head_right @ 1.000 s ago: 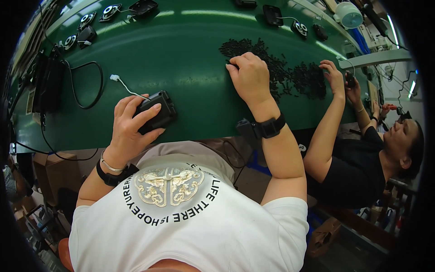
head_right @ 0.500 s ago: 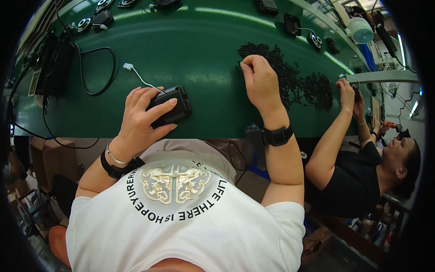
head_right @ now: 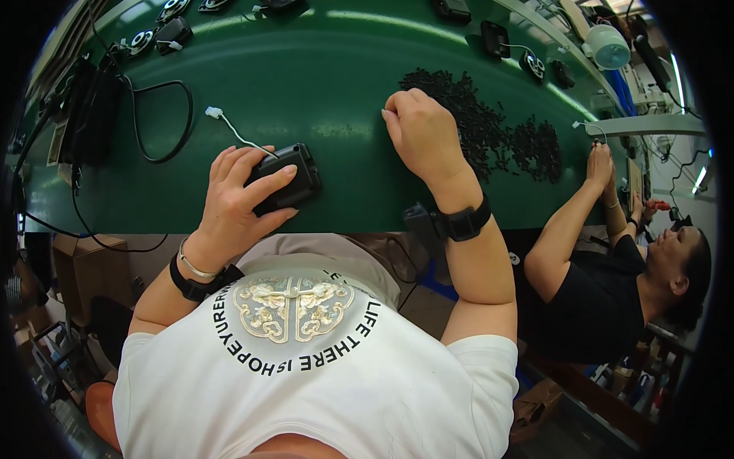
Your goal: Assembling small electronic device components by threading wires and connecting housing parts at a manual workstation.
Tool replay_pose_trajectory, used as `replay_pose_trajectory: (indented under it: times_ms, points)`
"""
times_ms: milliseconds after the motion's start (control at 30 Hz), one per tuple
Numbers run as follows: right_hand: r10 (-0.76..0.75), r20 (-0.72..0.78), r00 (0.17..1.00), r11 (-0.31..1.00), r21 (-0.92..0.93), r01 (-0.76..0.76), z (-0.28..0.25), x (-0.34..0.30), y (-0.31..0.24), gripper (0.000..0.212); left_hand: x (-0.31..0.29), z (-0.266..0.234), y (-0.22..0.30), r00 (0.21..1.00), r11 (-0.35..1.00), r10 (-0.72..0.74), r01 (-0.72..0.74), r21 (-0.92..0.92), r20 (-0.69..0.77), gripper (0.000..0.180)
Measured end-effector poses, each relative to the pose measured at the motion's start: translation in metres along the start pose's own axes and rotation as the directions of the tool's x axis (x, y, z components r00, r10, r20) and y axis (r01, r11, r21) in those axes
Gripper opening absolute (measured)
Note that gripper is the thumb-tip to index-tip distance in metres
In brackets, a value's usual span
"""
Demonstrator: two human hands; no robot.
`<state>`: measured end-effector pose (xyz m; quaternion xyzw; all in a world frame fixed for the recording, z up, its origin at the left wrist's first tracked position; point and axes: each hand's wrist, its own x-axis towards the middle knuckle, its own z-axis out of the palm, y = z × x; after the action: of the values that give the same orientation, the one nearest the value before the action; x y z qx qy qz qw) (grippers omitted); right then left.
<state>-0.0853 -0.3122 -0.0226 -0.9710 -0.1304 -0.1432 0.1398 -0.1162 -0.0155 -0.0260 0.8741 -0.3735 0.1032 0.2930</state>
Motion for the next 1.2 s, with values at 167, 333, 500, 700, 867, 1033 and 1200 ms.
replay_pose_trajectory:
  times_ms: [167, 333, 500, 700, 867, 1033, 1200]
  points:
    - [0.155, 0.265, 0.952, 0.641, 0.706, -0.301, -0.015, -0.013, -0.049, 0.009, -0.001, 0.001, 0.000, 1.000, 1.000, -0.009, 0.009, 0.002, -0.002, 0.058]
    - [0.008, 0.159, 0.987, 0.566, 0.813, -0.136, 0.004, -0.002, -0.073, 0.008, 0.000, 0.000, 0.000, 1.000, 1.000, -0.019, 0.019, 0.006, 0.012, 0.058]
    - [-0.069, 0.082, 0.994, 0.703, 0.711, -0.010, 0.015, 0.004, -0.073, 0.008, 0.000, 0.001, 0.001, 1.000, 1.000, -0.025, 0.024, 0.015, 0.012, 0.058]
    - [-0.060, 0.136, 0.989, 0.755, 0.654, -0.044, 0.009, 0.003, -0.074, 0.012, -0.001, 0.002, 0.001, 0.999, 1.000, -0.027, 0.027, 0.011, 0.016, 0.058]
    - [0.104, 0.066, 0.992, 0.802, 0.585, -0.123, -0.013, -0.003, -0.048, 0.016, -0.004, 0.002, -0.003, 1.000, 1.000, -0.023, 0.023, -0.010, 0.001, 0.058]
    - [0.308, -0.020, 0.951, 0.834, 0.487, -0.260, -0.012, -0.015, 0.006, 0.016, -0.002, 0.003, -0.004, 1.000, 1.000, -0.004, 0.004, -0.016, 0.012, 0.058]
    - [0.253, -0.009, 0.967, 0.946, 0.210, -0.246, 0.001, -0.002, 0.020, 0.016, -0.002, 0.004, -0.001, 1.000, 1.000, -0.019, 0.019, 0.007, 0.013, 0.057]
